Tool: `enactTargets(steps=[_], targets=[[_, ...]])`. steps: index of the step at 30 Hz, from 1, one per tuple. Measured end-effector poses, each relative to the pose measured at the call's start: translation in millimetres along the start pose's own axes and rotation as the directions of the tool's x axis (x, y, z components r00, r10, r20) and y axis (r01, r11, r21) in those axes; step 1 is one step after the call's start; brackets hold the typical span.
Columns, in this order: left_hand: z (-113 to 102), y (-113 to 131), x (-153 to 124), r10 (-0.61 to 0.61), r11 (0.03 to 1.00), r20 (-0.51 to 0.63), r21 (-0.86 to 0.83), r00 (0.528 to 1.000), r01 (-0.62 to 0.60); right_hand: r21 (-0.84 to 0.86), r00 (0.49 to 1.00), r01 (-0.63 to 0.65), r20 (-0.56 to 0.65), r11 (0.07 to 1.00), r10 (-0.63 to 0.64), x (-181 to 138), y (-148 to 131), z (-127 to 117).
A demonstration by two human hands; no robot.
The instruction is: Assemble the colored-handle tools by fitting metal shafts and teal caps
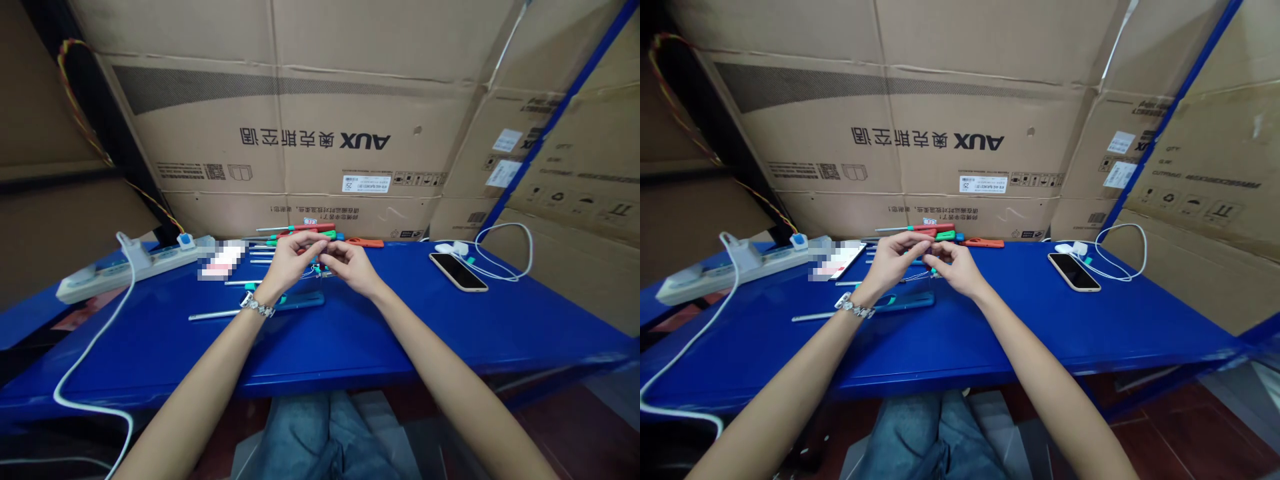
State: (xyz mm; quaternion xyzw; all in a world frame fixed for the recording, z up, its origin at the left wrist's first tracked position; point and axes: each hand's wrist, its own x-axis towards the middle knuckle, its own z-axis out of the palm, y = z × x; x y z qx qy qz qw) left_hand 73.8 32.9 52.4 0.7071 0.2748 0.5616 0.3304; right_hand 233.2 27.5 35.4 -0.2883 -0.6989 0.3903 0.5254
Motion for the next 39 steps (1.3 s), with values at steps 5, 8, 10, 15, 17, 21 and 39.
enactTargets(steps=[5,8,10,15,17,21,39], targets=[[9,-3,-2,0.066,0.998,-0.096,0.028,0.993,-0.064,-0.049,0.993,0.025,-0.118,0.998,-0.03,-2,10,12],[9,-5,-1,0.077,0.997,-0.112,-0.016,0.991,-0.079,-0.047,0.987,0.05,-0.152,0.998,-0.057,-4,9,15],[5,-5,-1,0.079,0.997,-0.061,-0.016,0.995,-0.08,-0.016,0.995,0.044,-0.089,0.999,-0.045,-5,3,11],[-5,-1,-1,0.116,0.989,0.085,0.083,0.99,-0.123,0.0,0.992,-0.036,0.117,0.999,0.036,-4,-8,0],[-3,-1,-3,0.122,0.987,0.062,0.097,0.991,-0.128,0.011,0.998,-0.021,0.056,1.0,0.02,-2,-3,1],[5,-5,-4,0.099,0.993,-0.071,0.065,0.993,-0.094,0.041,0.994,0.014,-0.106,0.999,-0.009,-1,9,12],[0,-5,-3,0.089,0.995,-0.017,0.046,0.996,-0.088,0.022,0.995,-0.048,-0.081,0.999,0.05,-4,4,11]])
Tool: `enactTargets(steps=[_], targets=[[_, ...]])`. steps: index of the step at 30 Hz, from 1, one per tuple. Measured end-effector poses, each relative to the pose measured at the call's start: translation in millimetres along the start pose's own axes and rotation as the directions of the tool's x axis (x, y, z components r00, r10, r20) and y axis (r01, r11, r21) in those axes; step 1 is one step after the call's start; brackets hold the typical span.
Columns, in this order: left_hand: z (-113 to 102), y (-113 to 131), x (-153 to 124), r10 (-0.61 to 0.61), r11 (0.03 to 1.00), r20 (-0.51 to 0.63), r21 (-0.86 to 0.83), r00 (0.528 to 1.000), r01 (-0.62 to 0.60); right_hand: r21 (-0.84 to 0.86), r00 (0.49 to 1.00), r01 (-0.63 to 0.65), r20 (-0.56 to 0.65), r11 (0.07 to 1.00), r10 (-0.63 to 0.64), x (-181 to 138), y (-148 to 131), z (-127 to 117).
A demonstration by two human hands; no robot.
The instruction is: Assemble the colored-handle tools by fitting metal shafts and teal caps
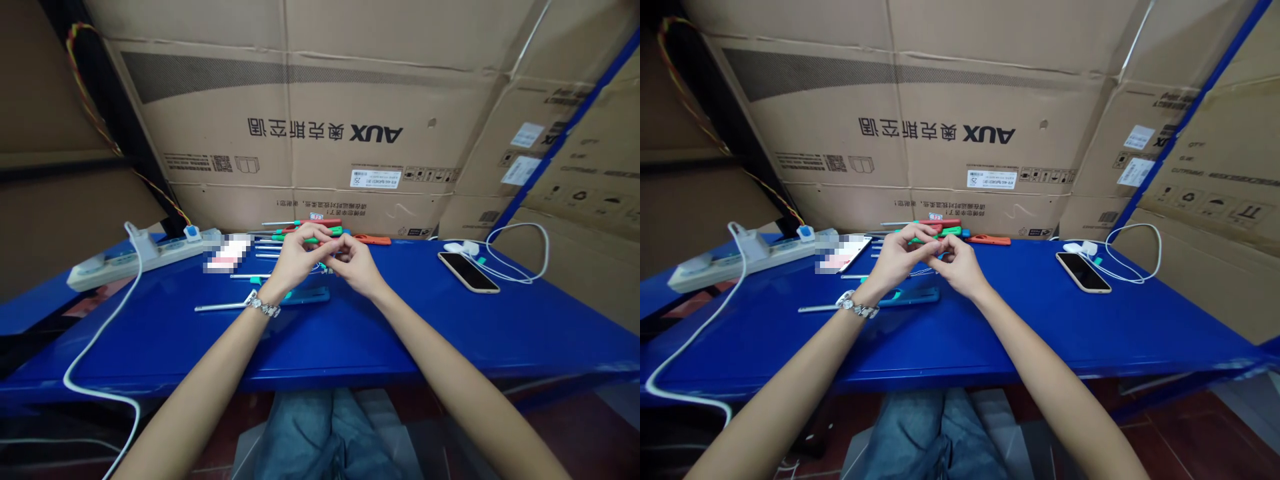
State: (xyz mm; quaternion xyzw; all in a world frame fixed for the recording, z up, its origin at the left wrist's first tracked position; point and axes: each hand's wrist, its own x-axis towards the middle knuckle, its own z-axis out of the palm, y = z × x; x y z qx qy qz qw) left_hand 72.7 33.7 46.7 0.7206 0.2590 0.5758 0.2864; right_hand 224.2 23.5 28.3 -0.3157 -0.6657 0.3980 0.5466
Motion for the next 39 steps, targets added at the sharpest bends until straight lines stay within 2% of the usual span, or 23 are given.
enactTargets(steps=[3,5,7,11,13,15,19,21,25,26,28,32,35,39], targets=[[-6,0,0,0.014,1.0,0.096,0.018,0.995,-0.015,0.004,0.986,-0.024,0.167,1.0,0.023,-1,-10,-7],[-7,1,0,0.027,0.999,0.132,0.026,0.991,-0.031,-0.023,0.975,-0.013,0.223,1.0,0.018,0,-14,-11],[-5,2,0,0.033,0.999,0.109,0.035,0.994,-0.037,-0.059,0.984,0.011,0.181,0.998,0.0,1,-13,-11],[1,2,-1,0.006,0.999,-0.009,0.049,1.0,-0.006,-0.096,1.0,0.025,0.02,0.995,-0.023,1,-1,-2],[1,1,-1,0.012,0.999,-0.003,0.04,1.0,-0.012,-0.093,0.999,0.029,-0.024,0.995,-0.031,0,1,1],[-1,0,-1,0.028,0.999,0.033,0.04,0.999,-0.029,-0.068,0.999,0.028,0.018,0.997,-0.027,-1,-3,0],[-6,0,-1,0.051,0.996,0.101,0.072,0.994,-0.059,-0.014,0.982,0.014,0.19,1.0,-0.011,-1,-15,-9],[-6,-1,-1,0.039,0.997,0.092,0.061,0.995,-0.044,-0.011,0.982,0.022,0.186,1.0,-0.02,0,-17,-11],[-13,-11,-8,-0.087,0.996,0.002,0.035,0.996,0.087,0.008,0.997,0.03,0.069,1.0,-0.031,1,-8,-8],[-17,-15,-13,-0.116,0.99,0.025,0.084,0.993,0.113,0.016,0.999,0.025,0.042,1.0,-0.026,1,-5,-6],[-25,-22,-25,-0.179,0.96,0.153,0.245,0.972,0.138,0.024,1.0,0.013,-0.01,1.0,-0.013,0,0,-1],[-36,-32,-48,-0.283,0.891,0.4,0.445,0.871,0.085,-0.077,0.996,0.043,-0.075,0.996,-0.049,-4,3,6],[-34,-32,-52,-0.295,0.88,0.469,0.473,0.833,0.045,-0.159,0.996,0.078,-0.029,0.984,-0.084,-8,1,7],[-30,-31,-50,-0.269,0.883,0.488,0.468,0.83,0.011,-0.122,0.996,0.085,-0.001,0.989,-0.086,-8,-3,2]])
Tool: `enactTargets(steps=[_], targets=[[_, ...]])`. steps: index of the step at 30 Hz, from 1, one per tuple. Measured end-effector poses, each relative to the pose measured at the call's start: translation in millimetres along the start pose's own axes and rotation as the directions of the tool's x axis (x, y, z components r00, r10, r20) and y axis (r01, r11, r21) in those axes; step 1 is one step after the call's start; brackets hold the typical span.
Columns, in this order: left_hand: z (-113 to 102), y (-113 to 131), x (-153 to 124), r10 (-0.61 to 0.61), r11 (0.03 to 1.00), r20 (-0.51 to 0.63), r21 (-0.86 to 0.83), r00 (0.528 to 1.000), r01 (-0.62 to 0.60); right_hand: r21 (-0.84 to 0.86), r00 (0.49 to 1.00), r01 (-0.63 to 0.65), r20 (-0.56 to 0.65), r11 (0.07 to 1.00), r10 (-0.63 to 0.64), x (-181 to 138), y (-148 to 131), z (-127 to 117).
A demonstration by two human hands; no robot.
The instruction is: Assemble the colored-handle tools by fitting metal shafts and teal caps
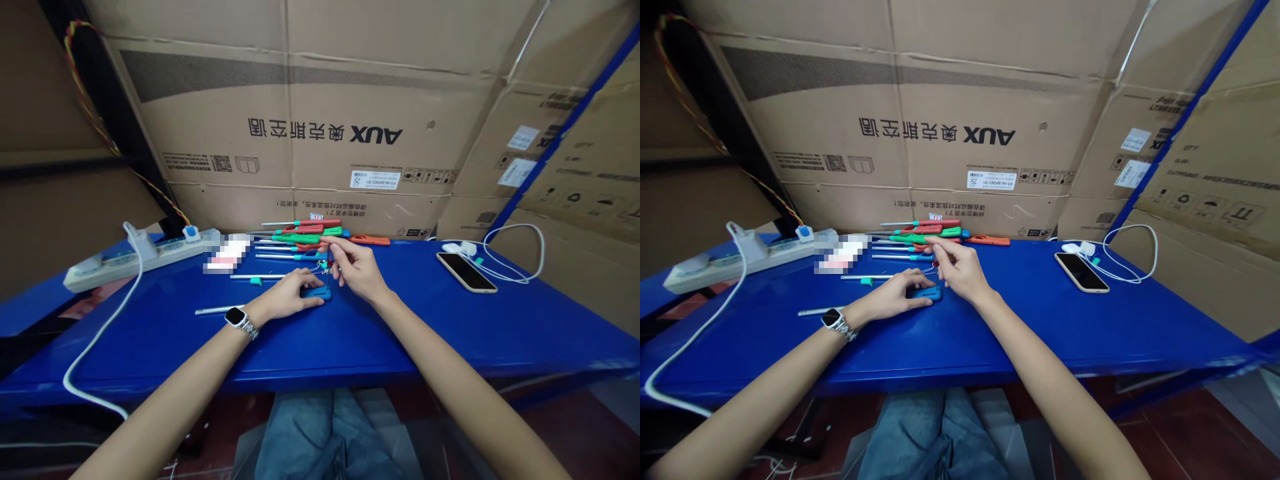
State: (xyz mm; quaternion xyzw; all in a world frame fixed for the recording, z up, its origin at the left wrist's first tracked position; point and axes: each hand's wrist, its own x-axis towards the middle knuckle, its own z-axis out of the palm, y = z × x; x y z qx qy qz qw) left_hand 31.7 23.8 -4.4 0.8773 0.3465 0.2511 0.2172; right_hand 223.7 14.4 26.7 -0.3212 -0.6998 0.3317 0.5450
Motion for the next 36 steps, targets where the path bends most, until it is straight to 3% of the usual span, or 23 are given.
enactTargets(steps=[5,11,18,26,32,36], targets=[[1,0,0,-0.02,1.0,-0.013,-0.001,1.0,0.02,0.158,0.998,-0.064,-0.007,0.985,0.066,12,-6,-5],[-1,4,-1,-0.048,0.999,0.013,-0.016,0.999,0.048,0.157,0.989,-0.11,-0.079,0.981,0.124,19,-9,-1],[0,0,-2,-0.029,1.0,-0.027,-0.007,0.999,0.029,0.191,0.99,-0.138,0.04,0.972,0.132,10,-9,-4],[1,-1,-2,-0.009,0.999,-0.048,-0.031,0.999,0.007,0.331,0.986,-0.145,-0.028,0.933,0.163,12,-5,1],[0,0,-2,-0.017,0.999,-0.034,-0.028,0.999,0.016,0.357,0.977,-0.215,0.076,0.909,0.201,11,-9,-7],[0,0,-3,-0.007,1.0,-0.034,-0.021,0.999,0.006,0.312,0.976,-0.215,0.046,0.926,0.211,16,-10,-11]])
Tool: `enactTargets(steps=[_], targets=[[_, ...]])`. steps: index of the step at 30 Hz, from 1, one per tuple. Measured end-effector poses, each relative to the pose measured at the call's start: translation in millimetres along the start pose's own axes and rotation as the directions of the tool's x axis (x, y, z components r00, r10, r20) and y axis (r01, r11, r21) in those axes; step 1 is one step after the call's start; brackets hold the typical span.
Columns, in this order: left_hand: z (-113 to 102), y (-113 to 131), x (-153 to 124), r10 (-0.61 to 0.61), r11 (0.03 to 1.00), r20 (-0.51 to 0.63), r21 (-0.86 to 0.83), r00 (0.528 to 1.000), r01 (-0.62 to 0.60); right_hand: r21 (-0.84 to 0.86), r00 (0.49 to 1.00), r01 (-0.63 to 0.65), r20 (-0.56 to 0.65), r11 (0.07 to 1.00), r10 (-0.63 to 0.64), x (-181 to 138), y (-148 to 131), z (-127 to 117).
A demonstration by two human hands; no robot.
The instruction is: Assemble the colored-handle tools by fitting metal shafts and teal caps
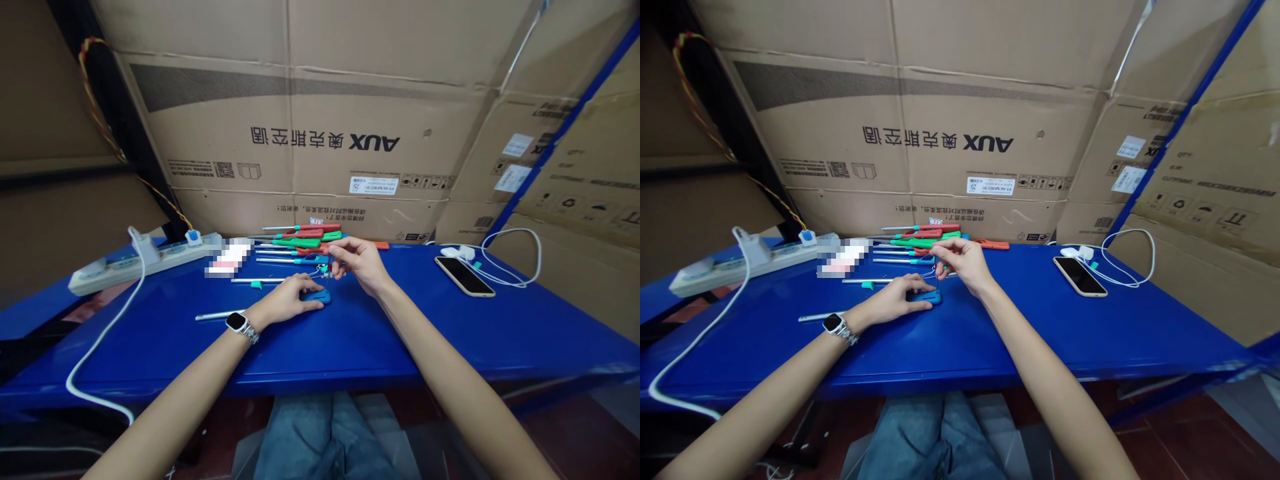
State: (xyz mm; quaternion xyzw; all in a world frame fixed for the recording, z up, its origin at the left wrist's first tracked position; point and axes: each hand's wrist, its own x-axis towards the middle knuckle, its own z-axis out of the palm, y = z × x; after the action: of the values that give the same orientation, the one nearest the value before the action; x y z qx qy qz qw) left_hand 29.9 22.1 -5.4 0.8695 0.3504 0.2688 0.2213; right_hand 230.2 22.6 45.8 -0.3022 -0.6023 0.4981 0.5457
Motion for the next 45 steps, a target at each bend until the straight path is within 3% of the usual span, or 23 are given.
enactTargets(steps=[8,15,23,30,35,41,45], targets=[[-2,3,0,-0.065,0.998,0.058,0.019,0.996,0.064,-0.013,0.993,0.09,-0.082,0.996,-0.091,-1,3,13],[-1,4,0,-0.065,0.998,0.062,0.027,0.996,0.063,0.01,0.998,0.003,0.06,1.0,-0.004,-3,0,1],[-1,5,0,-0.071,0.997,0.051,0.038,0.996,0.069,-0.035,0.996,0.058,-0.071,0.998,-0.06,1,3,10],[0,3,0,-0.06,0.997,0.038,0.041,0.997,0.058,-0.044,0.997,0.013,0.081,0.999,-0.01,-4,-4,-2],[0,3,0,-0.068,0.997,0.047,0.03,0.997,0.066,-0.152,0.999,0.043,0.007,0.987,-0.043,1,-5,-1],[-1,4,-1,-0.075,0.997,0.055,0.026,0.996,0.073,-0.153,0.991,0.09,-0.089,0.984,-0.104,-1,6,12],[1,3,0,-0.065,0.998,0.05,0.026,0.997,0.064,-0.141,0.993,0.113,0.036,0.983,-0.109,-8,5,9]])
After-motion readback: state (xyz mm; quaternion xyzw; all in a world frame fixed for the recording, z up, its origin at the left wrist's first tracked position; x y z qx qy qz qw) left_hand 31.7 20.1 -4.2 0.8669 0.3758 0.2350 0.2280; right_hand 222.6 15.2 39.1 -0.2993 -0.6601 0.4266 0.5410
